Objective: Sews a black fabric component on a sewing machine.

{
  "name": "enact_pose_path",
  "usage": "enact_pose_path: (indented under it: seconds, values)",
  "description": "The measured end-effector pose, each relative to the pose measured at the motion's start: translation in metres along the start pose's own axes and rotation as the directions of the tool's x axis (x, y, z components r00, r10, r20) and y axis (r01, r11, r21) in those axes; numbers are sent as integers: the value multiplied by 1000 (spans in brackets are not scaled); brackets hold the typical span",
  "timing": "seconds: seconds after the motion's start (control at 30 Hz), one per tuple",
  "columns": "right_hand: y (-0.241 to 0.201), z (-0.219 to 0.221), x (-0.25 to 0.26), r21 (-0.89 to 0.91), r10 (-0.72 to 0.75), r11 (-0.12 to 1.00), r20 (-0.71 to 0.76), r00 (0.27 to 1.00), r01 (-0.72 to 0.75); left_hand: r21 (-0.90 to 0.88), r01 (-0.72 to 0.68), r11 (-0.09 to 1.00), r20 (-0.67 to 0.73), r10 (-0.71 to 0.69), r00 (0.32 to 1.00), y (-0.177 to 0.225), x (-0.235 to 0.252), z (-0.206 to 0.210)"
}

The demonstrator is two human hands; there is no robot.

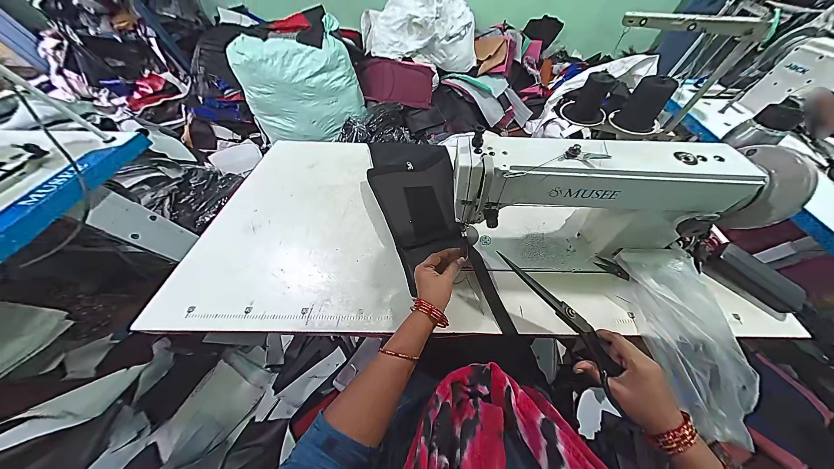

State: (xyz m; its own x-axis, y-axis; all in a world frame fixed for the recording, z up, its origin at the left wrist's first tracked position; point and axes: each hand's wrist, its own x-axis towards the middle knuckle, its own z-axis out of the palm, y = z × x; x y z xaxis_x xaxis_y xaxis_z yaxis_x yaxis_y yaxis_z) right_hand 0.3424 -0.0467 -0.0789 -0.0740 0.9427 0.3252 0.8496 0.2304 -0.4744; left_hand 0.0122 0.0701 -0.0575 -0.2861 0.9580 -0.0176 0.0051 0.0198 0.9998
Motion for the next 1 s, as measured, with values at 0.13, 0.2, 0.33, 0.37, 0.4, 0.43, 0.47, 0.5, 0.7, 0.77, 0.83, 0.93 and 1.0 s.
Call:
enact_pose_path:
  seconds: [0.13, 0.2, 0.33, 0.37, 0.4, 0.43, 0.47, 0.5, 0.7, 0.77, 0.83, 0.93, 1.0]
  values:
    - [-6, 1, -1, -9, 9, 1000, 43, 999, -8, -85, 89, 992, -74, -95, 993, -3, 4, -4]
    - [-10, 1, 1, -25, 2, 1000, 64, 998, 0, -96, 97, 991, -96, -106, 990, -5, 4, -5]
    - [-13, 1, 6, -84, -36, 996, 82, 996, 43, -122, 90, 989, -103, -102, 989, -10, 4, -6]
    - [-13, 2, 8, -98, -50, 994, 78, 996, 57, -120, 88, 989, -97, -100, 990, -11, 4, -6]
    - [-14, 2, 9, -108, -57, 992, 76, 996, 65, -119, 77, 990, -100, -89, 991, -13, 4, -5]
    - [-15, 2, 11, -119, -60, 991, 79, 995, 69, -121, 61, 991, -103, -73, 992, -14, 4, -5]
    - [-16, 2, 13, -131, -61, 989, 84, 995, 72, -123, 45, 991, -104, -58, 993, -15, 4, -5]
    - [-18, 2, 15, -149, -66, 986, 85, 994, 78, -121, 30, 992, -102, -43, 994, -15, 3, -4]
    - [-25, 2, 29, -262, -178, 947, 49, 983, 185, -112, -63, 992, -79, 54, 995, -15, -3, -3]
    - [-26, 1, 33, -296, -214, 931, 36, 976, 215, -133, -58, 989, -76, 48, 996, -17, -1, -3]
    - [-27, 1, 35, -328, -251, 912, 31, 968, 247, -160, -37, 986, -60, 27, 998, -17, -1, -3]
    - [-29, 0, 35, -341, -274, 902, 24, 961, 266, -174, -35, 984, -28, 30, 999, -16, -5, -2]
    - [-30, -2, 31, -344, -269, 903, 14, 963, 257, -155, -51, 987, -3, 51, 999, -17, -10, -1]
